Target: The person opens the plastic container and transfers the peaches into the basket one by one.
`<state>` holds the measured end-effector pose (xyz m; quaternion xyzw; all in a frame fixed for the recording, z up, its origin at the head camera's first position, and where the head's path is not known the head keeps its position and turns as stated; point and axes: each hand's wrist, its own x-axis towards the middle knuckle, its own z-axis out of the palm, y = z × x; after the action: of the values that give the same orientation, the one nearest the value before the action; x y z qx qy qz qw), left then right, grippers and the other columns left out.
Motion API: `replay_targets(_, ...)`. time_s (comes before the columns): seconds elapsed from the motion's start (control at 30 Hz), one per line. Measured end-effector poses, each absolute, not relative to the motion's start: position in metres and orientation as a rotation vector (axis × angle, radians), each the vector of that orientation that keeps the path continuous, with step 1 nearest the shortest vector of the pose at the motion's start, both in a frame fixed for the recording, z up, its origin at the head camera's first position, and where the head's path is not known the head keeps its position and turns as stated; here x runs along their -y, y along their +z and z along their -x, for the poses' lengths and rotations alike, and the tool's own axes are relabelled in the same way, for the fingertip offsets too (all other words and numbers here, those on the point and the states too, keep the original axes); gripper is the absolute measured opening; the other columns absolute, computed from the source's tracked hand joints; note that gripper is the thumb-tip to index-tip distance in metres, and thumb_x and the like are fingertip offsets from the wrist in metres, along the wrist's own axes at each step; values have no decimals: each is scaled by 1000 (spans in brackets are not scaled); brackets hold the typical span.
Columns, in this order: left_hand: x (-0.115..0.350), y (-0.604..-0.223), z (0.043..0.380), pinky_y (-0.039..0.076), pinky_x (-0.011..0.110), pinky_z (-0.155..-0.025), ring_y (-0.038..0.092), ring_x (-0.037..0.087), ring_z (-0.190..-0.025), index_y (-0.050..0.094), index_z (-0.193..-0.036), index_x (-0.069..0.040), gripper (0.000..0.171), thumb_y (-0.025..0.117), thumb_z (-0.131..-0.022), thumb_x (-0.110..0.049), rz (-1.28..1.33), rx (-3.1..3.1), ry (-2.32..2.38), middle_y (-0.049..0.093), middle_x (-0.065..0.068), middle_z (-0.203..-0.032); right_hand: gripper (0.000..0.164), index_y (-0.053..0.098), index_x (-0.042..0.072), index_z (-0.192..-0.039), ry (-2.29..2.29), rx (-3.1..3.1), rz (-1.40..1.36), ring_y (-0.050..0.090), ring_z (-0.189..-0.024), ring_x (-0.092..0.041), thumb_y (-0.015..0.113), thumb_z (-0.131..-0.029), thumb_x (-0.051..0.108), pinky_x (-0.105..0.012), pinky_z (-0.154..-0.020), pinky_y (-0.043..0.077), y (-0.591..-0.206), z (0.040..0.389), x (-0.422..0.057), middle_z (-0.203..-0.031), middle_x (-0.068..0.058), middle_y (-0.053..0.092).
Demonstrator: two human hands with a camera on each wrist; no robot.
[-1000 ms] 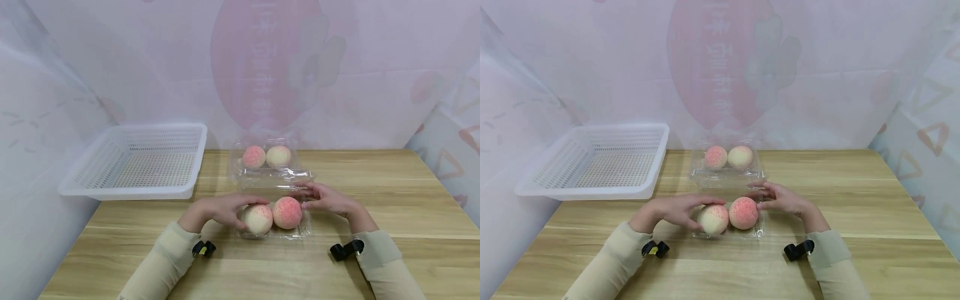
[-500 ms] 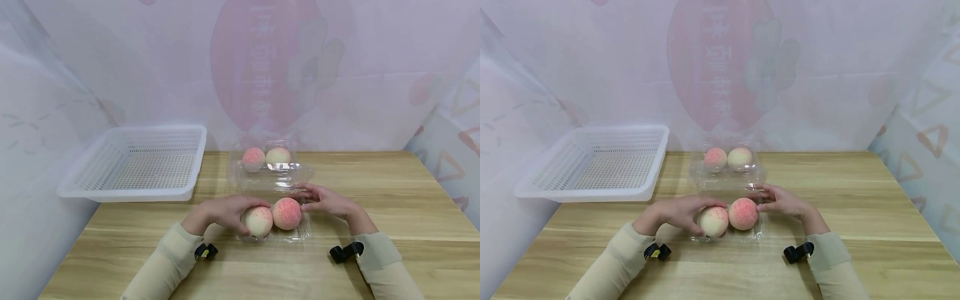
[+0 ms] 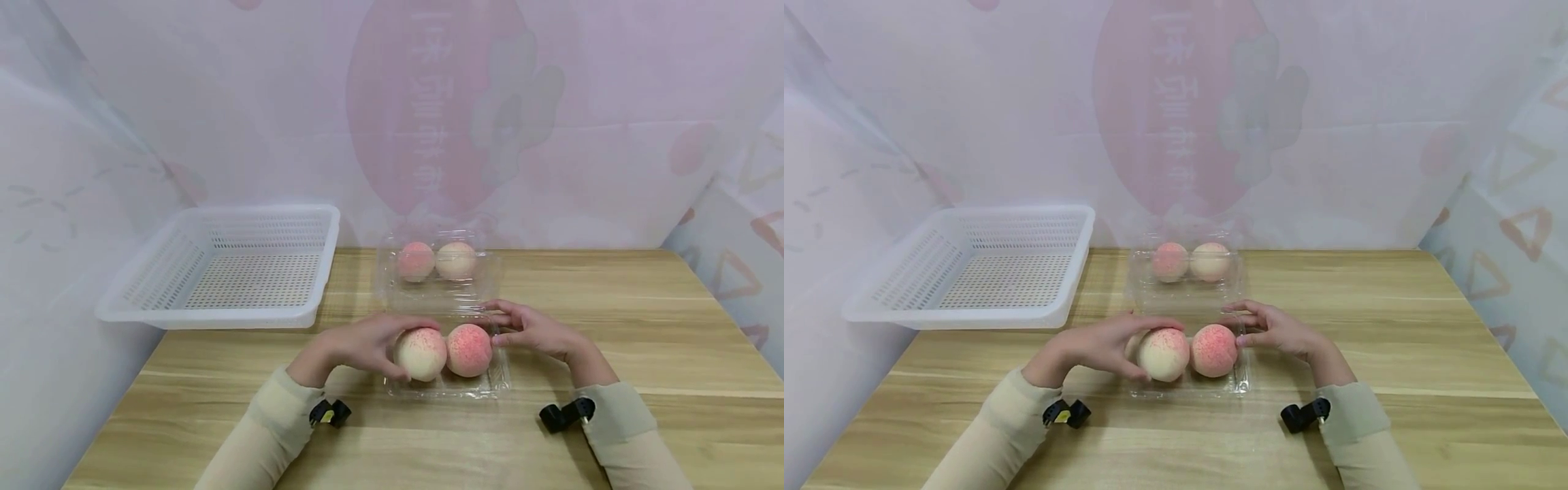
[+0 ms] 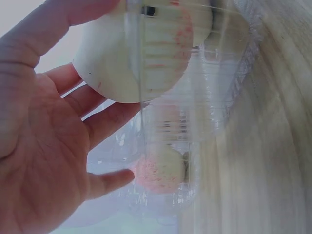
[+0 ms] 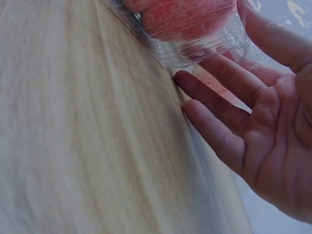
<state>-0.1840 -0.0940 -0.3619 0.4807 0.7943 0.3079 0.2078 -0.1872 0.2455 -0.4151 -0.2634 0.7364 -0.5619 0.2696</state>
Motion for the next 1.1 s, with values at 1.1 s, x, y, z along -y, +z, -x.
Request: replay_targets(1.1,136,-335,182,47,41,-109,52,20,-132,42,-150,-15,84,82,-76,-13,-1223,-2265,1116,54,2,-144,66,26,-2,-151,-1543,-1952,697,42,-142,-24,62,-97,9,-15,-104,43,-418,191,-245,-152,-30,39)
